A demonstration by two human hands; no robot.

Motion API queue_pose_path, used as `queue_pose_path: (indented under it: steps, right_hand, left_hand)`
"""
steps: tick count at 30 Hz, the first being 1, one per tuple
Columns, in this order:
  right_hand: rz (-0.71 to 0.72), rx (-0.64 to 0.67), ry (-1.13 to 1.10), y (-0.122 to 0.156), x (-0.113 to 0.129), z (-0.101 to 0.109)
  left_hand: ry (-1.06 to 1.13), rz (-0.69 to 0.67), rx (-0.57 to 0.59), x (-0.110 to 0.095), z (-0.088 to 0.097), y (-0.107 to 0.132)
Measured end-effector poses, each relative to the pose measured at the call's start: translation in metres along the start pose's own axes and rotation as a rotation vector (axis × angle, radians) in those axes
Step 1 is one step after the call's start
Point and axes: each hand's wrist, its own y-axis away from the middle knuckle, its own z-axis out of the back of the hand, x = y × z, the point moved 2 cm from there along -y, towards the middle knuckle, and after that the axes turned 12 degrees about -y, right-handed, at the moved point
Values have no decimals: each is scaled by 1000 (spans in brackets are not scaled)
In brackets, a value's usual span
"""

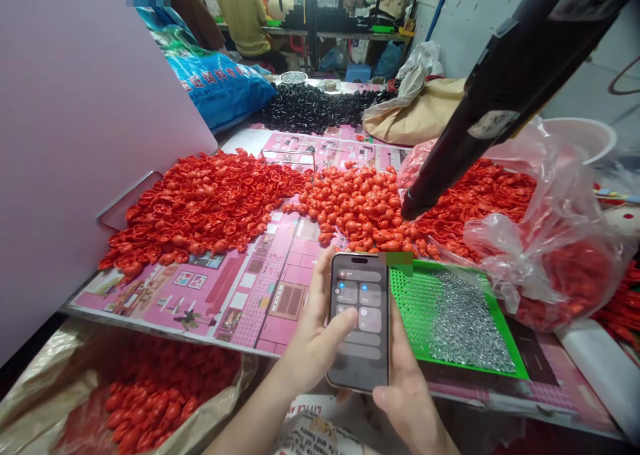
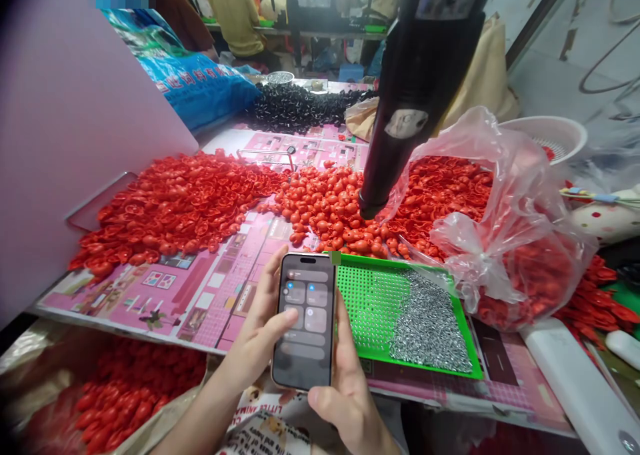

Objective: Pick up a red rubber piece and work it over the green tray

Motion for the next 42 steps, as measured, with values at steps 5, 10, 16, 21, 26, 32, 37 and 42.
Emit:
queue_pose_path:
  steps: [5, 10, 16, 21, 26, 32, 37, 42]
  right_hand:
    - [-24, 10, 138, -1, 5, -8]
    - [80, -176, 707, -5, 16, -5]
    - [224, -317, 1454, -11, 42, 14]
    - [274, -271, 1781, -15, 52, 24]
    - [230, -287, 1914, -17, 69, 32]
    - [407, -454, 2255, -52, 150, 31]
    - [174, -384, 2542, -122, 209, 56]
    - [-3, -263, 2578, -153, 225, 82]
  left_hand:
    - [235, 94, -39, 12, -2, 4]
    - [222, 164, -152, 18, -11, 13]
    - [74, 208, -124, 27, -21, 8]
    - [-34, 308, -75, 41, -23, 5]
    - [-111, 338, 47, 50, -21, 11]
    - [-390, 242, 27, 45, 7, -4]
    - [-1212, -156, -252, 18, 94, -93]
    - [-1287, -151, -146, 22, 143, -171]
